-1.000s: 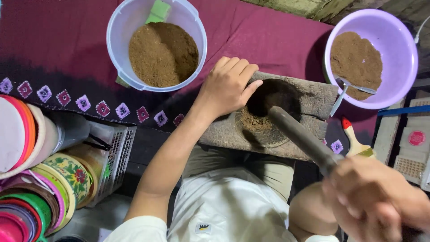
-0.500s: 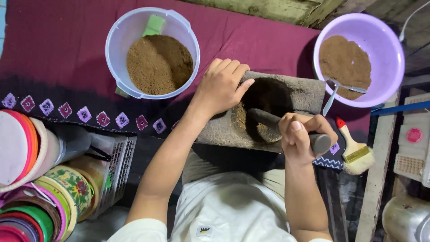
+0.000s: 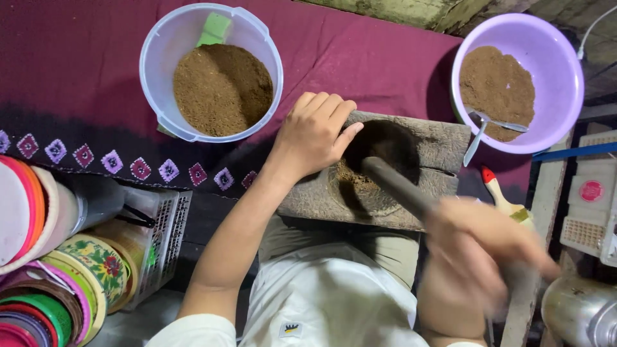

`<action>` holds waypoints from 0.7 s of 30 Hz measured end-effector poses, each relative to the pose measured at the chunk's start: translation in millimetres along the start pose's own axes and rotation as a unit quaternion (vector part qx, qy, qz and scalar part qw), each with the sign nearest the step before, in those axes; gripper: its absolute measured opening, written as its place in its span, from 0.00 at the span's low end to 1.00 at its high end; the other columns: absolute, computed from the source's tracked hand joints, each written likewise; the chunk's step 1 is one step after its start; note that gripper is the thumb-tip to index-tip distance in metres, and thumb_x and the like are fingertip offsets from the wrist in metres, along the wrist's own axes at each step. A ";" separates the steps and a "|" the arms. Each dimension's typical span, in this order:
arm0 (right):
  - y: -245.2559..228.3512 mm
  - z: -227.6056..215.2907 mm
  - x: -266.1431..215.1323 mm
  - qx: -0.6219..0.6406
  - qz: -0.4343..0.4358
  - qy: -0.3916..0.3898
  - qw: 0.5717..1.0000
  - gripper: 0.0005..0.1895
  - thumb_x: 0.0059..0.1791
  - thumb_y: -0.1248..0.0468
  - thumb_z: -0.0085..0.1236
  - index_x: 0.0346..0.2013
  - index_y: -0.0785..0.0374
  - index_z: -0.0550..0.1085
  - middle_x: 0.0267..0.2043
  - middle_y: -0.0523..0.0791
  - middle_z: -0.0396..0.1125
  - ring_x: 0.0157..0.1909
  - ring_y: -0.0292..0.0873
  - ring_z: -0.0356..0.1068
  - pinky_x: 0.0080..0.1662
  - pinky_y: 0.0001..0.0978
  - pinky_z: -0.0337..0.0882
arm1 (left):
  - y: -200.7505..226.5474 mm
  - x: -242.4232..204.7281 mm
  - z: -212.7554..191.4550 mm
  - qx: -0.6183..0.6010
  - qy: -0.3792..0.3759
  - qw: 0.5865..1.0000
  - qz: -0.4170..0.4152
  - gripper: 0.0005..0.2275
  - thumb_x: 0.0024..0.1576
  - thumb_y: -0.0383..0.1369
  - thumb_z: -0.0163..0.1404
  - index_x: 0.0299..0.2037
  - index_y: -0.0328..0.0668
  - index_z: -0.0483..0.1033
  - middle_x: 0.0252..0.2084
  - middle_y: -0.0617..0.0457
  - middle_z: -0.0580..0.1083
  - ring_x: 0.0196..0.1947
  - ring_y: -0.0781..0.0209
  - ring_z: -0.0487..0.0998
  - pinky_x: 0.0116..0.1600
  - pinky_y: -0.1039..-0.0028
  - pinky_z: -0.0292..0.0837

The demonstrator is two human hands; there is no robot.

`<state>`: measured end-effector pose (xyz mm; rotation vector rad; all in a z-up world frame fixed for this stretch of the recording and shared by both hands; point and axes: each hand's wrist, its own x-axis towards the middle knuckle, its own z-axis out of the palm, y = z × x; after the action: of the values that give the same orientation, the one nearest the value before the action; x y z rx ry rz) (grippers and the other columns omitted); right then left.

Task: Pounding and mixing brown powder ingredients in a stone mortar using a pestle and a spoon.

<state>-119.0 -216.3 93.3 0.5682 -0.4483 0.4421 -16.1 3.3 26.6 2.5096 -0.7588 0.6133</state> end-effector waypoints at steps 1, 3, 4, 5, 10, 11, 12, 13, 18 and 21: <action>-17.5 -31.4 10.6 -0.449 -0.076 -0.034 0.890 0.11 0.48 0.73 0.49 0.21 0.58 0.67 0.19 0.37 0.59 0.14 0.42 0.56 0.19 0.33 0.56 | -4.0 -1.2 8.7 0.006 0.035 0.999 0.009 0.13 0.65 0.43 0.49 0.45 0.40 0.76 0.34 0.52 0.73 0.35 0.56 0.74 0.44 0.67 0.68; -35.1 -61.4 20.4 -0.801 -0.137 -0.062 0.580 0.20 0.47 0.81 0.47 0.15 0.61 0.57 0.07 0.41 0.48 0.09 0.38 0.48 0.16 0.30 0.51 | -6.9 -1.3 18.0 0.010 0.069 0.997 0.022 0.14 0.65 0.45 0.46 0.44 0.43 0.76 0.32 0.54 0.69 0.35 0.55 0.74 0.45 0.66 0.69; -36.2 -62.0 23.4 -0.796 -0.159 -0.051 0.582 0.20 0.47 0.80 0.46 0.17 0.60 0.55 0.09 0.39 0.46 0.10 0.35 0.47 0.17 0.30 0.50 | -7.9 -0.1 17.2 0.008 0.068 0.998 0.018 0.15 0.65 0.45 0.46 0.44 0.42 0.76 0.32 0.53 0.70 0.35 0.54 0.75 0.45 0.65 0.69; -36.5 -62.6 26.3 -0.790 -0.181 -0.041 0.585 0.20 0.47 0.79 0.46 0.18 0.59 0.53 0.10 0.36 0.44 0.10 0.33 0.46 0.18 0.30 0.49 | -8.9 0.7 15.8 0.007 0.066 0.998 0.014 0.15 0.65 0.45 0.47 0.44 0.41 0.76 0.32 0.52 0.70 0.35 0.54 0.75 0.44 0.65 0.69; -55.4 -56.7 16.4 -0.776 -0.172 -0.035 0.606 0.20 0.49 0.78 0.45 0.19 0.57 0.53 0.10 0.36 0.47 0.10 0.32 0.51 0.19 0.25 0.52 | -9.0 -1.6 17.9 0.002 0.069 0.998 0.011 0.15 0.65 0.45 0.45 0.44 0.40 0.77 0.31 0.52 0.71 0.33 0.54 0.75 0.44 0.65 0.68; -59.8 -54.6 11.6 -0.767 -0.168 -0.041 0.618 0.19 0.48 0.79 0.44 0.19 0.56 0.53 0.09 0.38 0.49 0.10 0.32 0.53 0.19 0.25 0.54 | -7.6 -3.7 18.5 0.007 0.082 0.996 0.021 0.15 0.65 0.44 0.47 0.44 0.40 0.77 0.31 0.52 0.70 0.33 0.53 0.75 0.44 0.65 0.69; -58.7 -52.1 9.4 -0.769 -0.167 -0.041 0.616 0.19 0.48 0.79 0.44 0.19 0.56 0.53 0.09 0.38 0.49 0.10 0.32 0.53 0.19 0.25 0.54 | -6.1 -4.6 18.6 0.005 0.084 0.996 0.021 0.15 0.65 0.44 0.47 0.44 0.40 0.77 0.31 0.52 0.70 0.33 0.53 0.75 0.44 0.65 0.69; -57.6 -49.8 7.2 -0.765 -0.167 -0.042 0.620 0.19 0.48 0.78 0.43 0.20 0.56 0.53 0.09 0.38 0.49 0.10 0.33 0.53 0.19 0.25 0.54 | -4.9 -5.5 18.8 0.008 0.087 0.996 0.025 0.15 0.64 0.44 0.47 0.44 0.40 0.76 0.31 0.52 0.70 0.33 0.54 0.75 0.43 0.65 0.69; -24.1 -21.3 13.0 -0.762 -0.160 -0.056 0.625 0.17 0.48 0.77 0.42 0.20 0.56 0.53 0.09 0.38 0.49 0.11 0.34 0.54 0.20 0.27 0.54 | -2.2 -9.5 16.4 0.025 0.103 0.994 0.035 0.15 0.64 0.44 0.47 0.44 0.40 0.76 0.31 0.52 0.69 0.33 0.54 0.74 0.43 0.65 0.69; 14.1 25.2 18.8 -0.821 -0.094 -0.018 0.562 0.17 0.52 0.78 0.31 0.27 0.51 0.57 0.12 0.34 0.46 0.15 0.27 0.50 0.26 0.18 0.60 | -1.2 -12.1 15.3 0.033 0.109 0.993 0.037 0.15 0.64 0.44 0.47 0.44 0.41 0.76 0.31 0.53 0.69 0.33 0.54 0.74 0.43 0.65 0.69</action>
<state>-117.9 -215.6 127.7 -1.2415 -0.6301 -0.3253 -20.1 0.9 7.6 2.4296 -0.7625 0.9339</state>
